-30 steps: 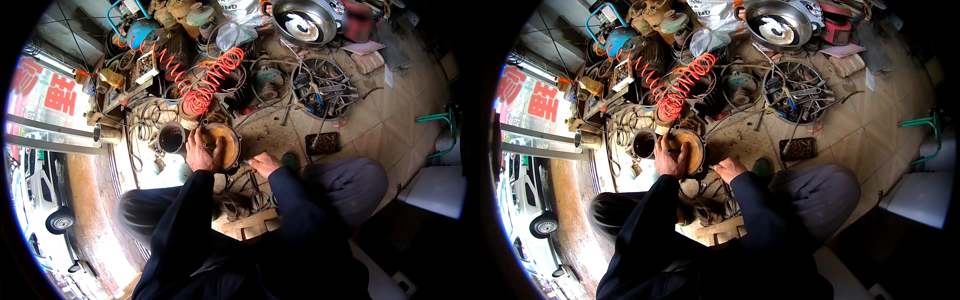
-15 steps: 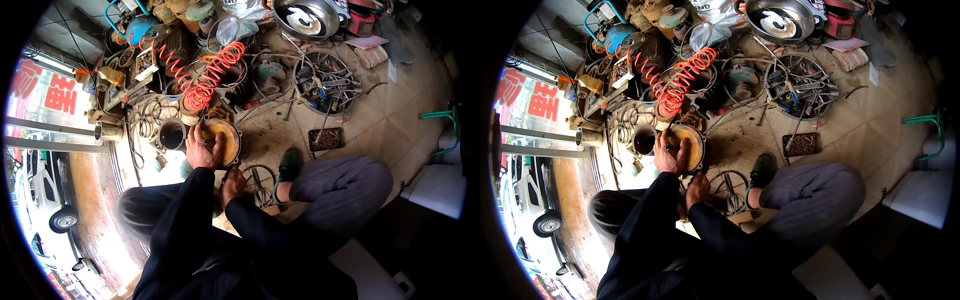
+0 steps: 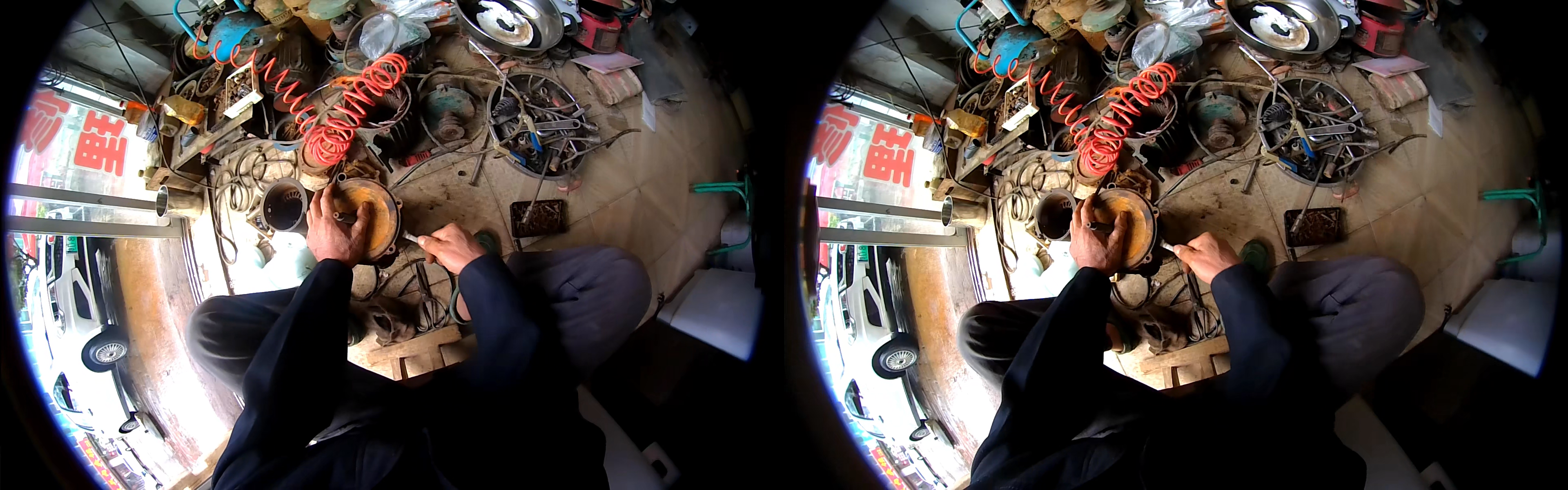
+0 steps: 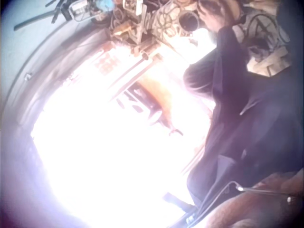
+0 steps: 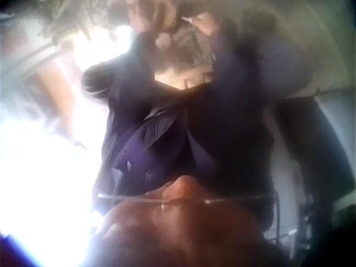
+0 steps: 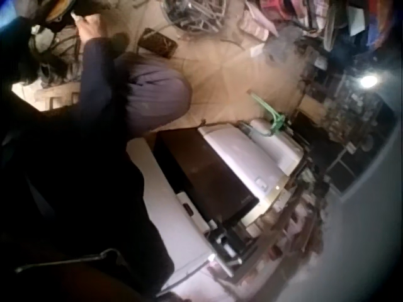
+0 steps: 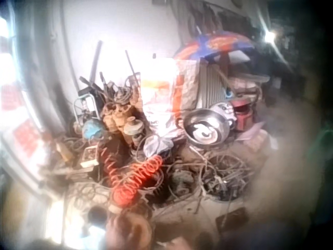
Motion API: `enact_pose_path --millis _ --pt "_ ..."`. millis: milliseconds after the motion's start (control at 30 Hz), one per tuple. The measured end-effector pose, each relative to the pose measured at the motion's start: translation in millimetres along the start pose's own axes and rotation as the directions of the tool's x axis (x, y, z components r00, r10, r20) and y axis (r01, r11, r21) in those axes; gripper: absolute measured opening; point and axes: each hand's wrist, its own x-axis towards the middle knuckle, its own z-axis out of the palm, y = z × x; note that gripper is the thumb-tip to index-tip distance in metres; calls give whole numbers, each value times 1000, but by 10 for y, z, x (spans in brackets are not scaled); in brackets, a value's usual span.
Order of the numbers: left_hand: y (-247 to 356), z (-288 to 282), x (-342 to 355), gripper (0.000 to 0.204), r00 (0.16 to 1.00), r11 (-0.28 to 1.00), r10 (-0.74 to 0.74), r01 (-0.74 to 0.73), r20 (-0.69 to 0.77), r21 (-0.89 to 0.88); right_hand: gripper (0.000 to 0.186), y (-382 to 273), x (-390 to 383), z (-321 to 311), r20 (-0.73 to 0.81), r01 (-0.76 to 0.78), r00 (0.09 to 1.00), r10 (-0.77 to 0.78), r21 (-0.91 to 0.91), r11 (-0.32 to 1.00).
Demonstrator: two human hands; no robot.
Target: The person sits on the floor and works on a rusty mechanical part placed on a small wooden stool. They use a metal tool to scrape and clean the surface of the part, then use a hammer to tap it. The person continues to scrape and adjust the part with the tool throughout the video.
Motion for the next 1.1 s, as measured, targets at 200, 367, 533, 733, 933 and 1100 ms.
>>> enact_pose_path --millis 200,367,533,733,933,1100 --pt "49 -5 8 73 1000 1000 12 -11 7 -15 40 6 268 -79 97 37 995 -24 -134 990" --pt "38 -7 5 71 1000 1000 -14 14 6 -19 36 -87 374 -136 161 117 983 -89 -174 978" --pt "70 21 14 70 1000 999 -23 24 7 -42 34 -110 377 -200 164 94 985 -55 -240 966" --pt "63 17 11 71 999 998 -41 42 19 -42 36 -30 362 -220 167 94 984 -54 -237 967" --pt "18 67 11 69 999 1000 26 -25 -32 5 38 -39 400 -237 184 65 983 -19 -245 967" --pt "22 37 0 70 1000 1000 6 -7 -19 -16 36 -100 448 -219 193 99 980 -46 -275 956"
